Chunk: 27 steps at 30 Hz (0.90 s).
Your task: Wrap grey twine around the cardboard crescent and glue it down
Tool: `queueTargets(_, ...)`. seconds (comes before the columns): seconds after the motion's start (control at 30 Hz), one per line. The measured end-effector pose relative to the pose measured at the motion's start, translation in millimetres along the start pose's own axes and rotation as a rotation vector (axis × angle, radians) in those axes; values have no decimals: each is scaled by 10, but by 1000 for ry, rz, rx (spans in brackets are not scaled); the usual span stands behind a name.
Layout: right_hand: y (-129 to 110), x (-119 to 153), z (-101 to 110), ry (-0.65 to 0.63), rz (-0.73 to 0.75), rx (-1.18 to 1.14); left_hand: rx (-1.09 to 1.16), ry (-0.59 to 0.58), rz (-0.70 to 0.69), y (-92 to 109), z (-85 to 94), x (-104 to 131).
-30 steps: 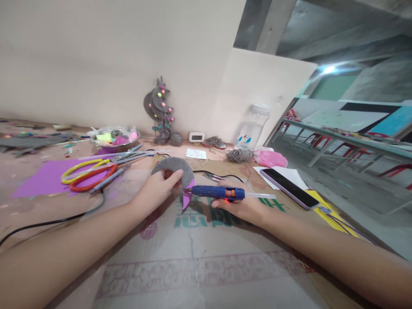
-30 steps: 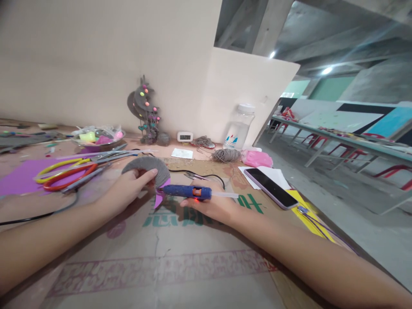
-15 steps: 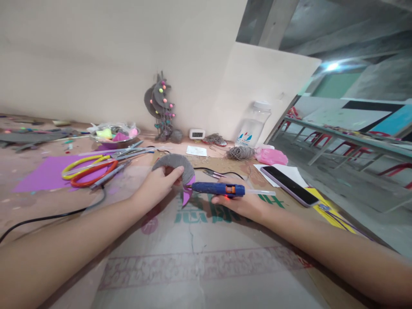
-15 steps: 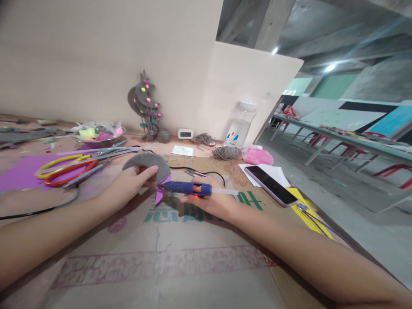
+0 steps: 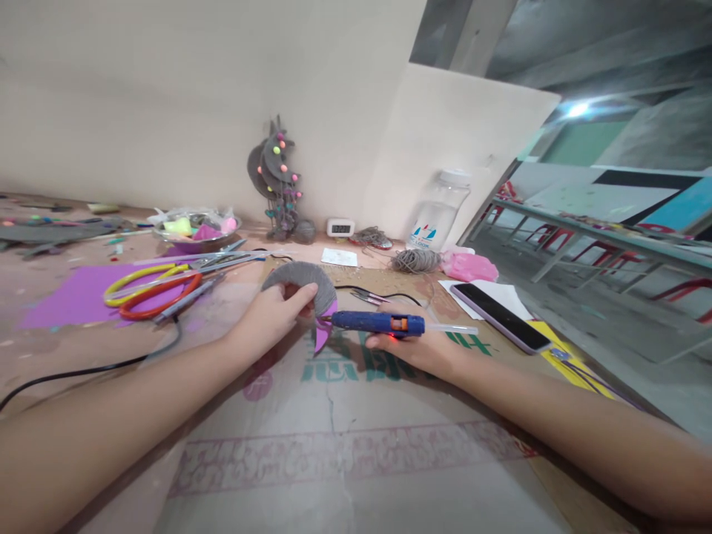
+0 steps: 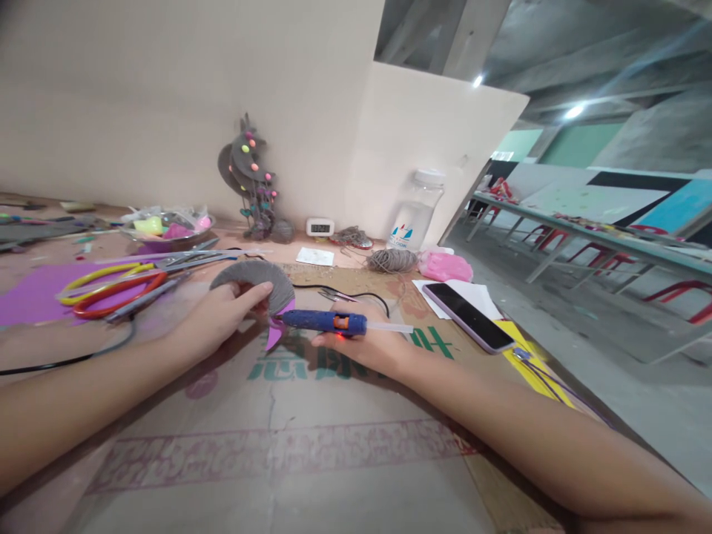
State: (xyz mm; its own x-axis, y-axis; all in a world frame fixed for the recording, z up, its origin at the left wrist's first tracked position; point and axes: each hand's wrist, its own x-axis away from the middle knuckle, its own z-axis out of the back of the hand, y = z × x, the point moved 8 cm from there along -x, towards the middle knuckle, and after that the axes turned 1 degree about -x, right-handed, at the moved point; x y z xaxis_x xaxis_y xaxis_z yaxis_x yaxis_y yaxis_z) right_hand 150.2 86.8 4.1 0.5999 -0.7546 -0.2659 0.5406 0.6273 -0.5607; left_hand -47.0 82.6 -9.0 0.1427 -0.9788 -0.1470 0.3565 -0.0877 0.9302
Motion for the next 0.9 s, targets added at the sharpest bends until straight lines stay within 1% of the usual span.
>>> queueTargets(0.2, 22, -1, -8, -12, 6, 24, -7, -21, 1, -39, -17, -14)
queueTargets(0.47, -21, 0, 12, -10, 19, 23, 7, -25, 37, -1, -27, 1)
queueTargets(0.63, -1, -1, 28, 0, -28, 9, 52, -27, 59, -43, -32, -11)
queueTargets(0.73, 7, -1, 21, -5, -51, -44, 89, -48, 54, -59, -46, -15)
queueTargets(0.83, 38, 4, 6, -22, -102, -94, 132, -56, 55, -66, -55, -19)
queueTargets(0.9, 64, 10, 8, -19, -131, -83, 149, -61, 62, -74, -64, -25)
